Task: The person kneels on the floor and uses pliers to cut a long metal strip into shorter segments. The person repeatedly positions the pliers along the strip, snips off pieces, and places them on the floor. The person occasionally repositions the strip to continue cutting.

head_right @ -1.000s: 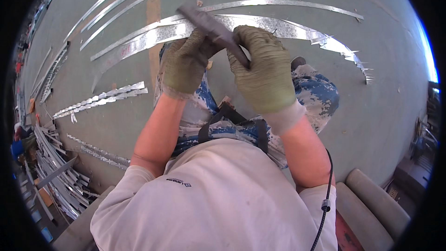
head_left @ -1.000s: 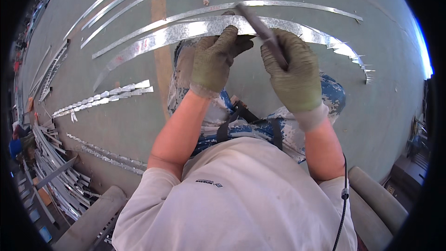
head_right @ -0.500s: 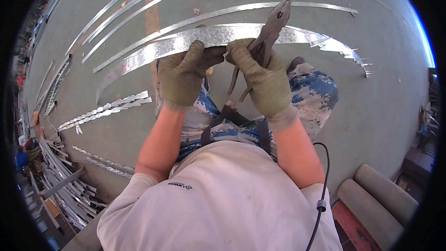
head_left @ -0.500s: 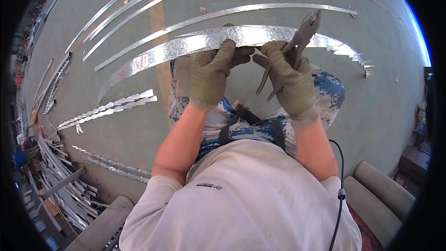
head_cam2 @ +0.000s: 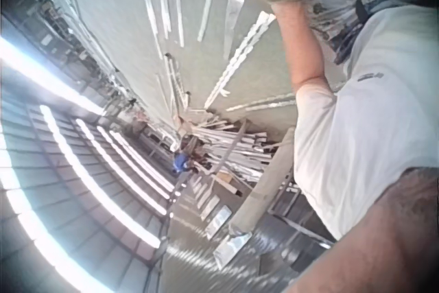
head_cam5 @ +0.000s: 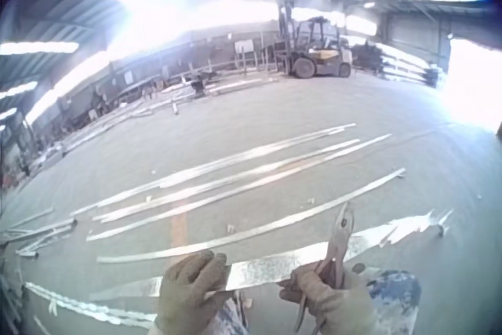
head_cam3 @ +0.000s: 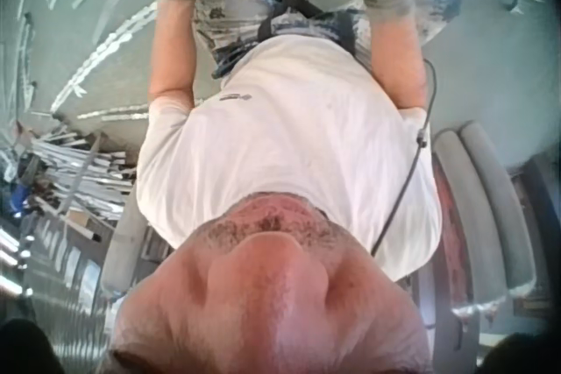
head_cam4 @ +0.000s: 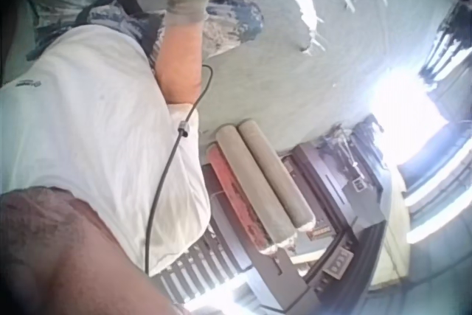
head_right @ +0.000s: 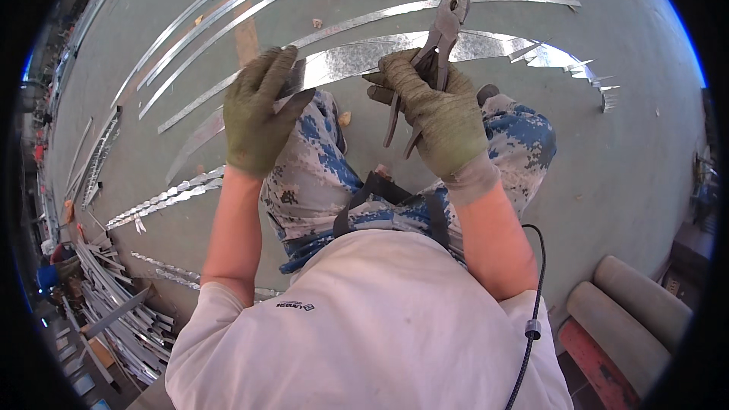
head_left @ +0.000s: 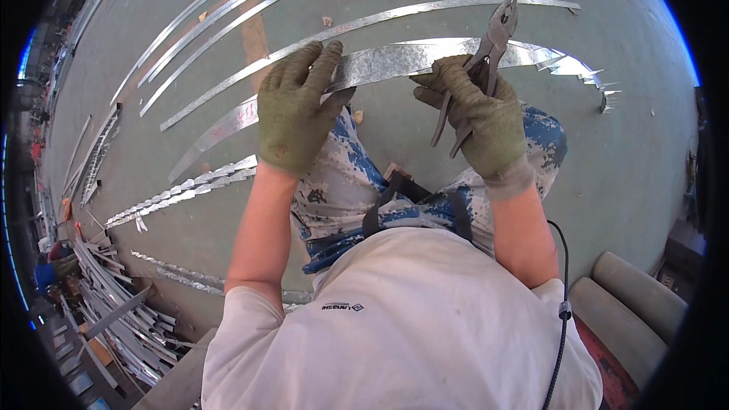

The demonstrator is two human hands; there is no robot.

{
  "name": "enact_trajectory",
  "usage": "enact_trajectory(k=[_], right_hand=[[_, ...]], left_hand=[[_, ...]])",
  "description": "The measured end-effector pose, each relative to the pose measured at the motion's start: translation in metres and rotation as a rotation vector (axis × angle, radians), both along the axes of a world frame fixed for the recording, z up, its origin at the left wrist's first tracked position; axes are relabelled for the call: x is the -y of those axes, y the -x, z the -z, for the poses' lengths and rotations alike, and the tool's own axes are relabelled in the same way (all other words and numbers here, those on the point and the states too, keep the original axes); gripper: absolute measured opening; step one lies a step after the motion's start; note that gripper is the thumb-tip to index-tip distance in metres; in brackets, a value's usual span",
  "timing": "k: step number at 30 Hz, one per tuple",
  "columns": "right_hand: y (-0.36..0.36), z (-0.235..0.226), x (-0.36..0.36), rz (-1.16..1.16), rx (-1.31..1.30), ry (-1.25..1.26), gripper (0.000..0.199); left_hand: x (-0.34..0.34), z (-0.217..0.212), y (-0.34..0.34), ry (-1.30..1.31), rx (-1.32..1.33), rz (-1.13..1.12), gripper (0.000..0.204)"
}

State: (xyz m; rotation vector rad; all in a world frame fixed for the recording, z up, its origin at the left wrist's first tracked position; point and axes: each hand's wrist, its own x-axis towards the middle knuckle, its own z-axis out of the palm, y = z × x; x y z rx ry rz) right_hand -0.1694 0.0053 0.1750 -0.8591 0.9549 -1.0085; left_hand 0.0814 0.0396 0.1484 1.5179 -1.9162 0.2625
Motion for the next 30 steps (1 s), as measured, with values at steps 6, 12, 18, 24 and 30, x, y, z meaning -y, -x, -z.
enact_trajectory(k=[6, 12, 18, 24, 30], right_hand=[[0.004, -0.015, 0.003, 0.014, 0.043, 0.024, 0.032], [0.015, -0.027, 0.026, -0.028, 0.112, 0.098, 0.029], [0.020, -0.041, 0.048, 0.048, 0.131, 0.275, 0.030], [0.041, -0.056, 0.064, 0.106, 0.111, 0.396, 0.030], [0.049, -0.039, 0.066, 0.105, 0.085, 0.327, 0.030]], left_hand=[[0.016, -0.013, -0.013, -0.112, 0.119, 0.099, 0.050], [0.047, -0.068, -0.024, -0.189, 0.233, 0.242, 0.049], [0.094, -0.144, -0.020, -0.349, 0.264, 0.367, 0.039], [0.111, -0.186, 0.013, -0.673, 0.124, 0.293, 0.038], [0.117, -0.193, 0.034, -0.963, 0.116, 0.146, 0.037]])
